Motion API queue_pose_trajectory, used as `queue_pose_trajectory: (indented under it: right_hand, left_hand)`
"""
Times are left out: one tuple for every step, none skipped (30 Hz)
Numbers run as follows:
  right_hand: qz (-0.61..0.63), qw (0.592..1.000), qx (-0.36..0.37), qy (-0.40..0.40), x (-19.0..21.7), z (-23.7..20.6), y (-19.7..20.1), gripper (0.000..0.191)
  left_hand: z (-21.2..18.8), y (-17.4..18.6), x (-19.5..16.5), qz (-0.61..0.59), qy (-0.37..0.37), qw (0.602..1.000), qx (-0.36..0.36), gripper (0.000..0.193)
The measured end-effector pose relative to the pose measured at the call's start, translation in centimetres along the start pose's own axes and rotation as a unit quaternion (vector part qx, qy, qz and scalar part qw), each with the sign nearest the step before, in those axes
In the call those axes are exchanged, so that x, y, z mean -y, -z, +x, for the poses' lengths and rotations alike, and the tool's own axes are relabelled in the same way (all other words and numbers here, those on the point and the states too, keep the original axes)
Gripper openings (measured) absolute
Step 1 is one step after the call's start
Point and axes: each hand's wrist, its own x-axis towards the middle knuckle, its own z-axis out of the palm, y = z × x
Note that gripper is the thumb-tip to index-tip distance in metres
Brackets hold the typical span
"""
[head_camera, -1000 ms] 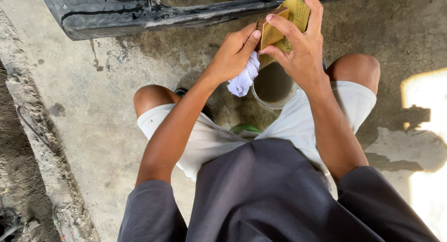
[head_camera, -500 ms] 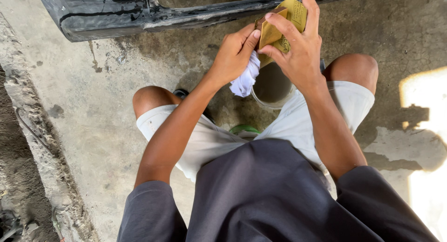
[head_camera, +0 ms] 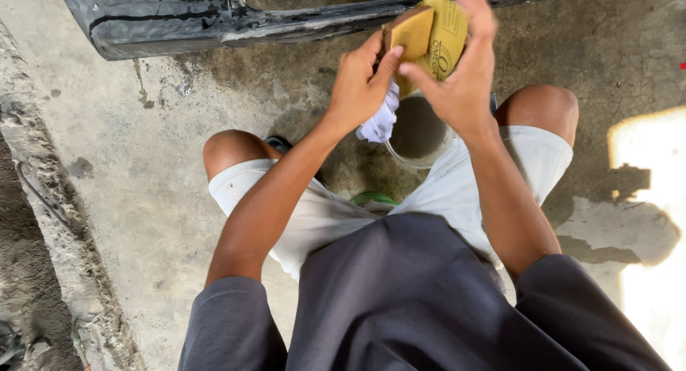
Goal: The person crouches by a black car bumper, wipes it with a cloth, then uses a sanding block to sand the surface. They repeatedly dip the sanding block into a bucket of water and continue sanding different areas of the bumper.
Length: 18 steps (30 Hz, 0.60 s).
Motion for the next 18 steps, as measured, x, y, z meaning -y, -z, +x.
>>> queue_pose_trajectory:
  right_hand:
    - [0.130, 0.989, -0.024, -0.067, 0.0, 0.0, 0.0, 0.067]
    - [0.257, 0.956, -0.045, -0.132, -0.1, 0.0, 0.0, 0.066]
    - [0.196, 0.972, -0.034, -0.125, -0.2, -0.1, -0.1, 0.054]
    - [0.134, 0.984, -0.023, -0.118, -0.4, -0.1, 0.0, 0.044]
    - [0.069, 0.991, -0.013, -0.112, -0.6, -0.2, 0.1, 0.037]
    - [0.077, 0.991, -0.018, -0.107, -0.7, -0.4, 0.0, 0.035]
    - [0.085, 0.991, -0.022, -0.101, -0.7, -0.6, -0.1, 0.032]
    - [0.093, 0.991, -0.026, -0.096, -0.7, -0.8, -0.3, 0.030]
    - [0.076, 0.990, -0.022, -0.114, -0.6, -1.0, -0.6, 0.030]
    - [0.058, 0.989, -0.019, -0.132, -0.5, -1.1, -0.9, 0.031]
    - [0.041, 0.988, -0.014, -0.149, -0.3, -1.3, -1.3, 0.031]
    - [0.020, 0.993, -0.012, -0.112, 0.0, -1.5, -1.6, 0.032]
    - [0.001, 0.997, -0.009, -0.075, 0.4, -1.6, -2.0, 0.034]
    - [-0.017, 0.999, -0.005, -0.038, 0.7, -1.7, -2.4, 0.036]
    - [-0.036, 0.999, 0.008, -0.021, 1.0, -1.8, -2.7, 0.037]
    - [-0.054, 0.998, 0.022, -0.005, 1.3, -1.9, -2.9, 0.038]
    - [-0.072, 0.997, 0.034, 0.011, 1.5, -2.0, -3.1, 0.039]
    - [-0.070, 0.997, 0.036, 0.012, 1.7, -2.0, -3.3, 0.040]
  left_hand:
    - [0.1, 0.0, 0.2, 0.001, 0.009, 1.000, -0.018, 0.027]
    - [0.2, 0.1, 0.4, 0.002, 0.005, 0.999, -0.032, 0.026]
    - [0.3, 0.2, 0.6, 0.004, 0.002, 0.999, -0.047, 0.026]
    - [0.4, 0.2, 0.8, 0.004, -0.002, 0.998, -0.060, 0.025]
    - [0.5, 0.3, 0.9, -0.002, -0.010, 0.998, -0.068, 0.025]
    - [0.6, 0.3, 1.1, -0.007, -0.018, 0.997, -0.076, 0.024]
    - [0.5, 0.2, 1.2, -0.012, -0.026, 0.996, -0.084, 0.024]
    - [0.5, 0.2, 1.2, -0.003, -0.015, 0.996, -0.089, 0.023]
    - [0.4, 0.1, 1.3, 0.005, -0.005, 0.996, -0.094, 0.023]
    - [0.5, -0.1, 1.4, 0.013, 0.004, 0.995, -0.099, 0.023]
    - [0.4, -0.2, 1.5, 0.004, 0.009, 0.995, -0.102, 0.025]
    - [0.4, -0.4, 1.5, -0.004, 0.013, 0.994, -0.106, 0.027]
    - [0.3, -0.5, 1.6, -0.013, 0.018, 0.994, -0.109, 0.030]
    - [0.3, -0.6, 1.7, -0.008, 0.014, 0.994, -0.108, 0.028]
    - [0.2, -0.8, 1.8, -0.002, 0.010, 0.994, -0.107, 0.026]
    - [0.1, -0.8, 1.9, 0.005, 0.007, 0.994, -0.105, 0.025]
    - [0.0, -0.8, 2.0, -0.005, 0.014, 0.995, -0.099, 0.026]
    - [0.0, -0.9, 2.1, -0.017, 0.019, 0.996, -0.091, 0.027]
